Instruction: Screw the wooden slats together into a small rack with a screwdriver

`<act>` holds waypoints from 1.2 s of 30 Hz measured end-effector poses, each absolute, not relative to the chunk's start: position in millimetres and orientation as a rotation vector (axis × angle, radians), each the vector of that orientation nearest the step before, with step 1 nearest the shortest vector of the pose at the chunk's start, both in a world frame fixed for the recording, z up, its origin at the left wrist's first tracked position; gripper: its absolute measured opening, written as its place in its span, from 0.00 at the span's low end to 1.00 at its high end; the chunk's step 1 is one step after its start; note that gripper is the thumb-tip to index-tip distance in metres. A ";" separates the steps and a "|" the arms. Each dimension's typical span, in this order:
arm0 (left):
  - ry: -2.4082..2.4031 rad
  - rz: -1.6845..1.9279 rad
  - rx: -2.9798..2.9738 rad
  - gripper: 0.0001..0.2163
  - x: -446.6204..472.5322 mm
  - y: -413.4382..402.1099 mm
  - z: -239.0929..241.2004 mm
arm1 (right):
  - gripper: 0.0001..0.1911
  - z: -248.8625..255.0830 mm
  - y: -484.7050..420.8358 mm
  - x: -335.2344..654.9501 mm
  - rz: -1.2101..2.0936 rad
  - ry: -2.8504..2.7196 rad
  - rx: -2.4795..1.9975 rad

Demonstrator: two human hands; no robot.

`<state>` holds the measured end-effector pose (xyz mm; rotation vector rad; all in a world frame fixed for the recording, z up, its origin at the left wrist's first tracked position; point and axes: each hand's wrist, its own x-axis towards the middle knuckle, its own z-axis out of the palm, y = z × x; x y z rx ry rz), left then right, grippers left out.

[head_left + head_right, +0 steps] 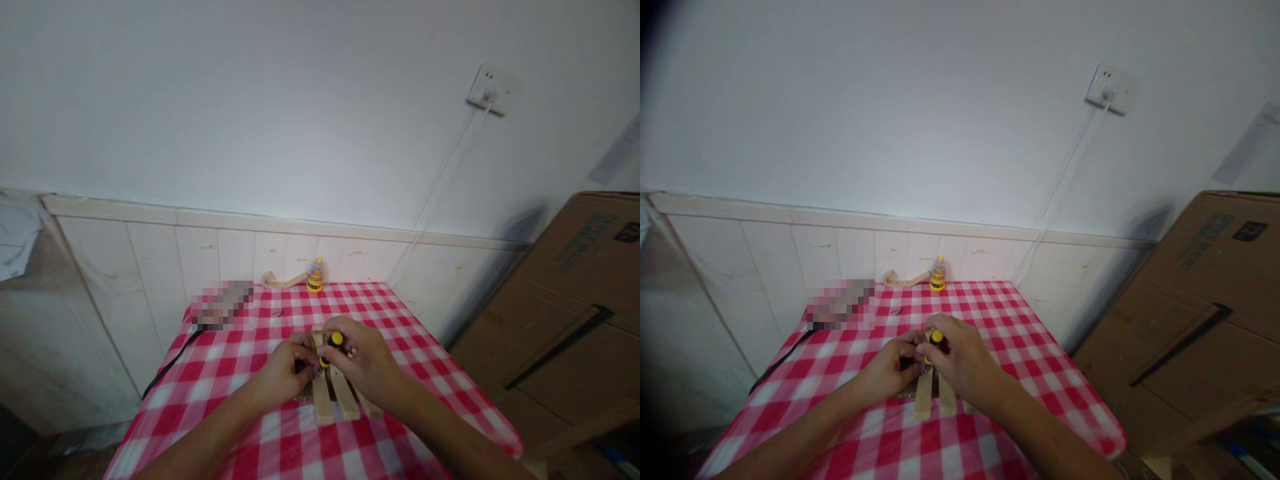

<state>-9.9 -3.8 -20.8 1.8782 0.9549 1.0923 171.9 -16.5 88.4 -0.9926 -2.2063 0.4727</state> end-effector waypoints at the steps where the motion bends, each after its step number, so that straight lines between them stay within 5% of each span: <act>1: 0.951 1.097 1.878 0.09 -9.9 -3.7 -20.7 | 0.07 89.2 -16.9 172.5 0.483 -2.216 -0.961; 4: 0.944 1.100 1.879 0.09 -10.1 -3.5 -20.7 | 0.04 93.4 -19.7 175.7 0.503 -2.243 -0.935; 9: 0.936 1.094 1.865 0.08 -10.5 -1.9 -24.3 | 0.13 100.8 -25.7 182.6 0.550 -2.311 -0.901; 36: 0.948 1.085 1.857 0.10 -9.0 -4.1 -15.4 | 0.08 90.0 -21.2 181.6 0.502 -2.187 -1.110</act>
